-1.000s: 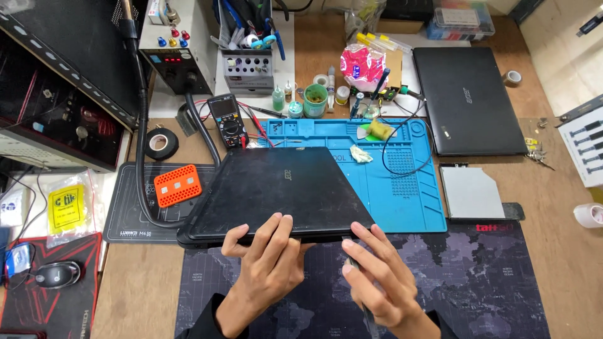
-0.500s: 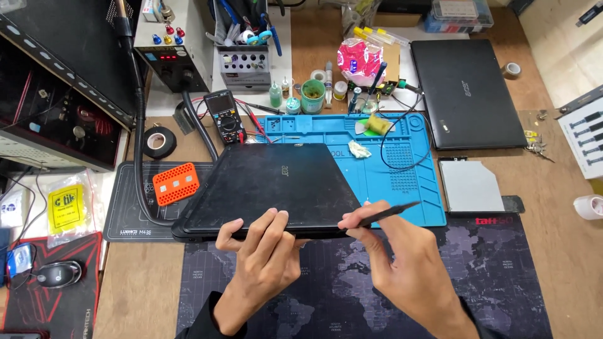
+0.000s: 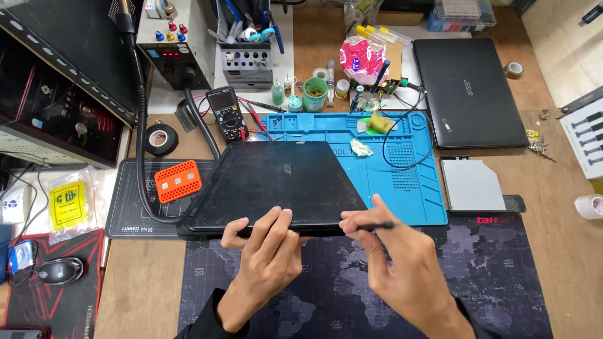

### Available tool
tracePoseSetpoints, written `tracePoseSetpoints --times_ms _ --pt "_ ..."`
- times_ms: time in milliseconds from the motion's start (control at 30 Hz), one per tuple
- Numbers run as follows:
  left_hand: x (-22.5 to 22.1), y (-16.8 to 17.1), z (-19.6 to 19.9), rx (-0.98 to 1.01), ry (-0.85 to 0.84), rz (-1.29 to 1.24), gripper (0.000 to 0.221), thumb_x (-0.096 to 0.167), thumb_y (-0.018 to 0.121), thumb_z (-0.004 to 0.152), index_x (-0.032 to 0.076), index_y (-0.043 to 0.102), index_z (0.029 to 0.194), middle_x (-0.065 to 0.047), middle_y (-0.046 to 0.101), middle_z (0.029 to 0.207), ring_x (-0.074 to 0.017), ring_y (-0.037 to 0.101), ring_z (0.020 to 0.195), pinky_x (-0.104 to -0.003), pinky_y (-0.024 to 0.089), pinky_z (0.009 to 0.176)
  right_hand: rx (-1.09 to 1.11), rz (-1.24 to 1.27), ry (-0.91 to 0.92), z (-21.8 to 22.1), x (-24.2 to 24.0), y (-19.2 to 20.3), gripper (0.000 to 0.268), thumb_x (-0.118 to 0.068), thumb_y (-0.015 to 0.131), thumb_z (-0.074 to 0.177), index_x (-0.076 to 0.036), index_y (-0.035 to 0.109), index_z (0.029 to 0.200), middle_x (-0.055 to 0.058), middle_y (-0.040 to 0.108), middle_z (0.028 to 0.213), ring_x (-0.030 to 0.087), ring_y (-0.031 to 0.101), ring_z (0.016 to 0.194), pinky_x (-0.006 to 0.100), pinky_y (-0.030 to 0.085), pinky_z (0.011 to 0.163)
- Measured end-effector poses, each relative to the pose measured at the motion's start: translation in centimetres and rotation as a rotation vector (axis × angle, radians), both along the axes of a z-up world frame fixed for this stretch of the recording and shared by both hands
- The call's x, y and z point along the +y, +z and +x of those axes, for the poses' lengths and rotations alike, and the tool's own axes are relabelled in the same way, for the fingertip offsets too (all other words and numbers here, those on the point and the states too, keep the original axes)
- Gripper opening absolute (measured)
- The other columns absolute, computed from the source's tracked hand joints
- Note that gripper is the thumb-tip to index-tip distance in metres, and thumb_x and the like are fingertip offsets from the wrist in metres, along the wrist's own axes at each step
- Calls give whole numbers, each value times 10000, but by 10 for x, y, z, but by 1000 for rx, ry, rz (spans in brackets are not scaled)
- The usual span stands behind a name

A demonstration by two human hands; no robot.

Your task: Removing an internal battery pack from a laptop using a screwdriver and manual prying.

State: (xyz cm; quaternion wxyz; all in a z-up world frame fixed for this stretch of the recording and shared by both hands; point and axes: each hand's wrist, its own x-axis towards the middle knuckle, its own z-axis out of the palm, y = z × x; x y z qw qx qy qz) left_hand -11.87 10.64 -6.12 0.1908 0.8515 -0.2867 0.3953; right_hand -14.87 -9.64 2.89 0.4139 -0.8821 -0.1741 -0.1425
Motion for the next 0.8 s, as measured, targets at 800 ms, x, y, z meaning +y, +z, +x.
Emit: tracePoseSetpoints --times_ms 800 --pt "3 12 5 116 -35 -18 261 228 753 970 108 585 811 -45 649 1185 -233 670 1082 -512 233 1041 -710 -192 34 7 1 -80 116 -3 634 989 -83 602 1067 188 679 1208 445 711 1146 671 486 1111"
